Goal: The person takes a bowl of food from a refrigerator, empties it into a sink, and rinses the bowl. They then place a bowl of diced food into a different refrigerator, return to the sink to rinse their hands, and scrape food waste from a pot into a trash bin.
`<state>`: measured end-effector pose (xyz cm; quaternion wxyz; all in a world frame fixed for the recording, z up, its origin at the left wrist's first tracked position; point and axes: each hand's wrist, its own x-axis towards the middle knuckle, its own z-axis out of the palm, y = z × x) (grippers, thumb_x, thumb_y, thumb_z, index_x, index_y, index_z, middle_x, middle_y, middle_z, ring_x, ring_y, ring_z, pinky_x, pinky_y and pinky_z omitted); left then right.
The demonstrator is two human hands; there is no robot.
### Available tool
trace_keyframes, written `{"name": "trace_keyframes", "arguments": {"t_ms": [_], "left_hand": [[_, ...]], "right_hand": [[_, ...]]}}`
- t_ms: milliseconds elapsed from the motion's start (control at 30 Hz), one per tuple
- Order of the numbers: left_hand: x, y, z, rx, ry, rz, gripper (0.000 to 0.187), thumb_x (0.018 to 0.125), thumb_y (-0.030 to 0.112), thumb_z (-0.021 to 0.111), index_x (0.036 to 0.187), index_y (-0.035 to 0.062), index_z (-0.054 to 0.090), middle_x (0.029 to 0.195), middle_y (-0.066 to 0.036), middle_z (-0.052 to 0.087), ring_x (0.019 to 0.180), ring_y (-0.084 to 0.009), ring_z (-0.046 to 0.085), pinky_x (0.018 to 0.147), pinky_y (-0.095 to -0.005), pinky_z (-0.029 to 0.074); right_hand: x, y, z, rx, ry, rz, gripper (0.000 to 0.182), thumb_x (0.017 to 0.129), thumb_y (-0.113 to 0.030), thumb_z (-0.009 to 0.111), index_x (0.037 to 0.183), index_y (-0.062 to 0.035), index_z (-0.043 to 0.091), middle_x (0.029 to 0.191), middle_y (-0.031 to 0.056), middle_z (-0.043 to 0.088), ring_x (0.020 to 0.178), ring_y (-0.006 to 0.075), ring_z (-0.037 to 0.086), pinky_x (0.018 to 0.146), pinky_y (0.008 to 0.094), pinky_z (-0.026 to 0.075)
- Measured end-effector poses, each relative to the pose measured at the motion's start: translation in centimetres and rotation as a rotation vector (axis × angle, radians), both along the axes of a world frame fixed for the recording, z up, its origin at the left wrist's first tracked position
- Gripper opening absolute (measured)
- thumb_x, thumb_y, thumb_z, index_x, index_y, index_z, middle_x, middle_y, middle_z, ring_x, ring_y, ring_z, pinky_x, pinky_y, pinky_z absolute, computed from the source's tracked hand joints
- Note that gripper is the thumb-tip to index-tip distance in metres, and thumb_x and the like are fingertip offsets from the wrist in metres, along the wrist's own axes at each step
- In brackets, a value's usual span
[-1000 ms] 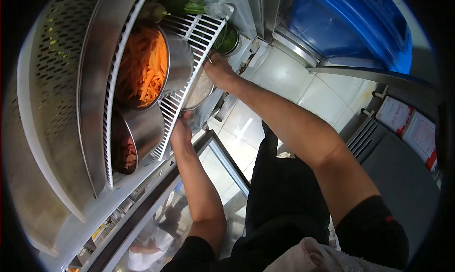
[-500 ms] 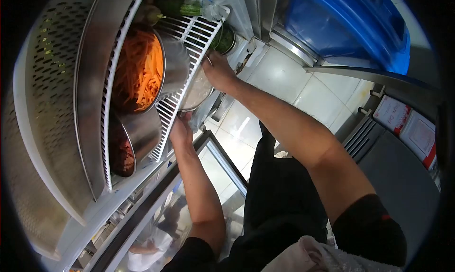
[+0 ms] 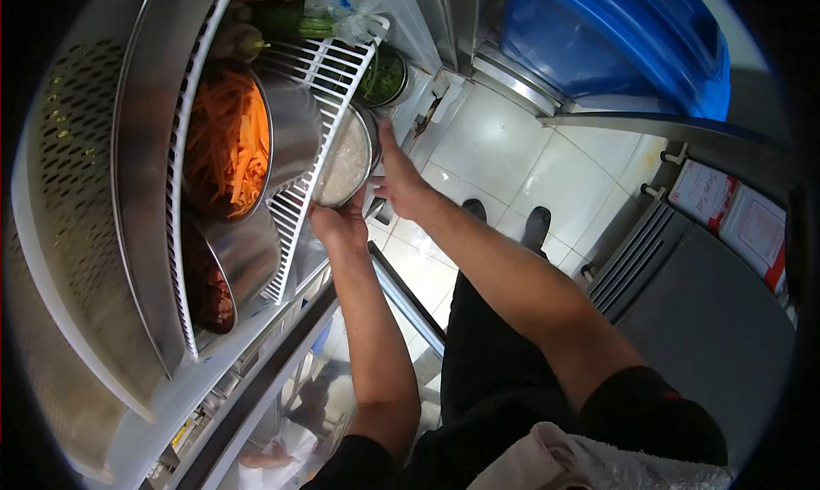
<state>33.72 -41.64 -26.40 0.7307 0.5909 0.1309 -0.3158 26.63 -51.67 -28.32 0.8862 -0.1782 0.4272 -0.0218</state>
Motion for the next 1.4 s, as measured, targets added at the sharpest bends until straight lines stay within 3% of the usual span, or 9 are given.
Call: {"name": "trace_keyframes", "arguments": {"t_ms": [200,300,400,500,700,1000,1100,1300,1400], "left_hand": [[0.1,-0.2,1.3,0.021,0.002,0.056,0.051,0.106,0.037,0.030,0.139,-0.0006,0.042,0.135,-0.021,0.054,0.117,-0.0384,0.061,0.086,-0.0466,0.063],[-0.1,-0.7,1.7,0.005,-0.006,0.047,0.050,0.106,0.035,0.029,0.139,-0.0007,0.043,0.135,-0.022,0.054,0.115,-0.0383,0.062,0.085,-0.0463,0.063],[0.3,-0.6,1.1,0.004,0.008,0.007,0.051,0.107,0.040,0.026,0.149,0.0123,0.033,0.148,-0.018,0.044,0.125,-0.0436,0.054,0.092,-0.0601,0.057],[-0.1,-0.2,0.8,0.058,-0.053,-0.030,0.053,0.107,0.044,0.026,0.150,0.0133,0.032,0.148,-0.018,0.043,0.127,-0.0435,0.053,0.092,-0.0602,0.056],[-0.6,-0.1,0.6,-0.085,-0.013,-0.050,0.062,0.104,0.057,0.026,0.151,0.0174,0.032,0.151,-0.015,0.040,0.129,-0.0428,0.050,0.093,-0.0609,0.054],[-1.8,0.1,0.2,-0.020,0.021,0.020,0.079,0.094,0.076,0.032,0.153,0.0224,0.032,0.156,-0.011,0.034,0.139,-0.0396,0.037,0.103,-0.0634,0.045],[-2.2,0.2,0.4,-0.050,0.050,0.055,0.073,0.097,0.066,0.034,0.154,0.0197,0.027,0.158,-0.008,0.025,0.137,-0.0347,0.035,0.099,-0.0597,0.050],[-2.8,0.8,0.4,-0.053,0.034,0.046,0.081,0.096,0.071,0.035,0.156,0.0198,0.019,0.159,-0.011,0.020,0.138,-0.0351,0.033,0.104,-0.0584,0.045],[-4.1,2.7,-0.5,-0.022,0.018,0.042,0.103,0.087,0.081,0.043,0.160,0.0181,0.006,0.165,-0.011,0.004,0.147,-0.0403,0.019,0.109,-0.0615,0.039]], "right_hand": [[2.1,0.3,-1.8,0.009,-0.197,-0.066,0.091,0.092,-0.082,0.026,0.156,-0.0171,0.030,0.157,0.0097,0.037,0.140,0.0328,0.037,0.113,0.0494,0.025],[3.1,0.8,-3.1,0.043,-0.287,-0.148,0.101,0.087,-0.085,0.034,0.158,-0.0156,0.019,0.158,0.0121,0.033,0.145,0.0283,0.028,0.113,0.0570,0.025],[2.5,-0.2,-3.1,0.037,-0.395,-0.039,0.107,0.084,-0.087,0.039,0.159,-0.0155,0.012,0.159,0.0129,0.030,0.144,0.0279,0.029,0.113,0.0588,0.025],[1.4,-0.8,-2.6,0.024,-0.316,0.028,0.099,0.087,-0.086,0.030,0.158,-0.0176,0.021,0.162,0.0137,0.026,0.145,0.0370,0.028,0.114,0.0557,0.025],[-1.3,-2.2,-2.6,0.069,-0.281,0.088,0.111,0.082,-0.091,0.027,0.161,-0.0181,0.000,0.166,0.0185,0.001,0.145,0.0504,0.020,0.118,0.0594,0.017],[-2.8,-1.7,-5.2,0.082,-0.218,0.032,0.104,0.090,-0.083,0.027,0.159,-0.0064,0.011,0.163,0.0240,0.016,0.146,0.0397,0.027,0.117,0.0531,0.026],[-2.8,-1.8,-5.6,0.081,-0.197,0.024,0.104,0.090,-0.083,0.026,0.159,-0.0061,0.015,0.162,0.0238,0.018,0.146,0.0397,0.029,0.116,0.0537,0.028],[-4.4,-1.8,-6.9,0.008,-0.095,0.038,0.106,0.087,-0.085,0.032,0.156,-0.0044,0.024,0.159,0.0230,0.026,0.144,0.0392,0.033,0.114,0.0540,0.031],[-8.3,-2.0,-7.9,-0.092,-0.024,0.110,0.105,0.087,-0.085,0.036,0.154,-0.0041,0.030,0.157,0.0225,0.030,0.140,0.0385,0.038,0.111,0.0542,0.034]]}}
